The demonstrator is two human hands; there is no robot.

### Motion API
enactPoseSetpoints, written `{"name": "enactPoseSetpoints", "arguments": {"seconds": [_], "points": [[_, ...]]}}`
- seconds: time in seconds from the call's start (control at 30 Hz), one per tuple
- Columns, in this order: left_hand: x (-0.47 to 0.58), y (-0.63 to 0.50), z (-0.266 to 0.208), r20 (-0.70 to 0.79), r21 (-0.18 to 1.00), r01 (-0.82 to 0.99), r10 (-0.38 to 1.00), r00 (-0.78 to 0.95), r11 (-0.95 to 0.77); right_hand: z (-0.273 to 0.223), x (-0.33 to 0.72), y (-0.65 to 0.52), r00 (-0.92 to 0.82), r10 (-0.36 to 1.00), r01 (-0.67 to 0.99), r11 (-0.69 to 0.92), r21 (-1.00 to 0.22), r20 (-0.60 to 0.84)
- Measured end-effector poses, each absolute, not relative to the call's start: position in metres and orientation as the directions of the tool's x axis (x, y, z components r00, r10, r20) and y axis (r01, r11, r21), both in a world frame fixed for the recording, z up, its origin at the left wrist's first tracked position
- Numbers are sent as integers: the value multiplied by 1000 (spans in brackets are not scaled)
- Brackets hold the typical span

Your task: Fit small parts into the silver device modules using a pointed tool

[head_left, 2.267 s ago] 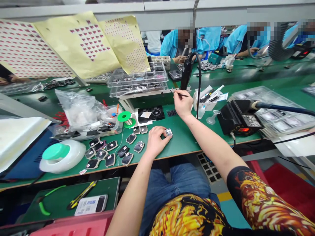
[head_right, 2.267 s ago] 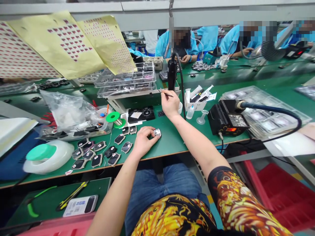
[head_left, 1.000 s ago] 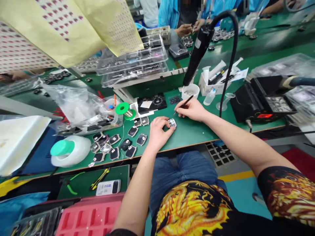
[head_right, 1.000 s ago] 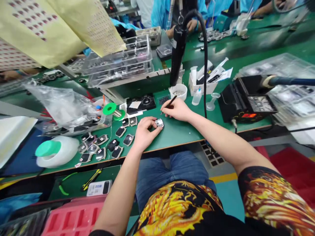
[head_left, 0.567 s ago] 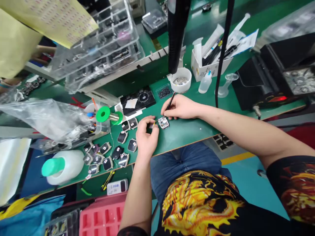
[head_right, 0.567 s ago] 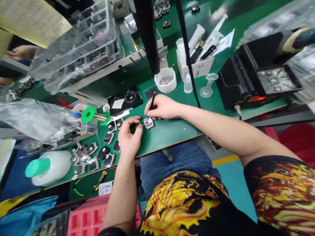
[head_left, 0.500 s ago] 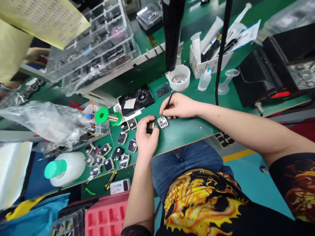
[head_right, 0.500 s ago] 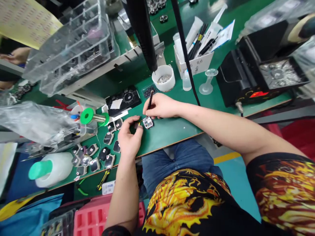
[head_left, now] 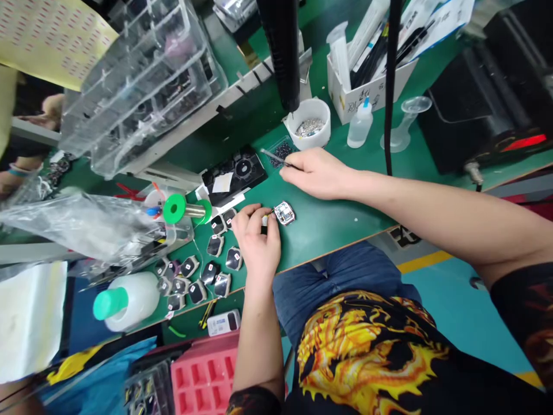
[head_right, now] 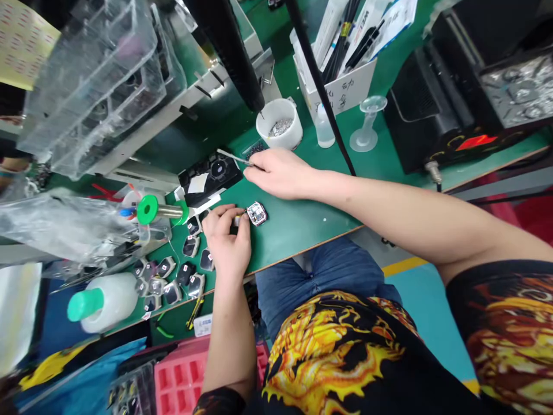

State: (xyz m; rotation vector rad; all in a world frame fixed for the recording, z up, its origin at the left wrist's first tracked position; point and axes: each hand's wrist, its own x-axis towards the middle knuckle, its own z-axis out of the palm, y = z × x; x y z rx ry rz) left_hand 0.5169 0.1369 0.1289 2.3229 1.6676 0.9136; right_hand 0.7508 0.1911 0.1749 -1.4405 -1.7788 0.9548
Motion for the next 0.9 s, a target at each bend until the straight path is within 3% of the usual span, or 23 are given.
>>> {"name": "enactPoseSetpoints", "arguments": {"seconds": [0.13, 0.23, 0.33, 0.47, 0.63, 0.9], "points": [[517, 137, 129, 410, 421, 816, 886, 219, -396, 177, 757, 186, -263, 958, 805, 285, -520, 118], [517, 137, 130, 411, 441, 796, 882, 231, -414, 174, 757, 183, -342, 936, 873, 349, -341, 84], [518, 137, 132, 421, 478, 757, 872, 248, -446, 170, 757, 181, -385, 919, 882, 394, -260, 87], [518, 137, 134, 430, 484, 742, 864, 260, -464, 165, 758, 182, -430, 883, 846, 466, -257, 188], [518, 137, 134, 428, 459, 752, 859, 279, -473, 155, 755, 178, -653, 678, 602, 735, -312, 337], [518, 136, 132, 411, 475, 752, 871, 270, -457, 144, 745, 179, -650, 711, 577, 692, -433, 270]]}}
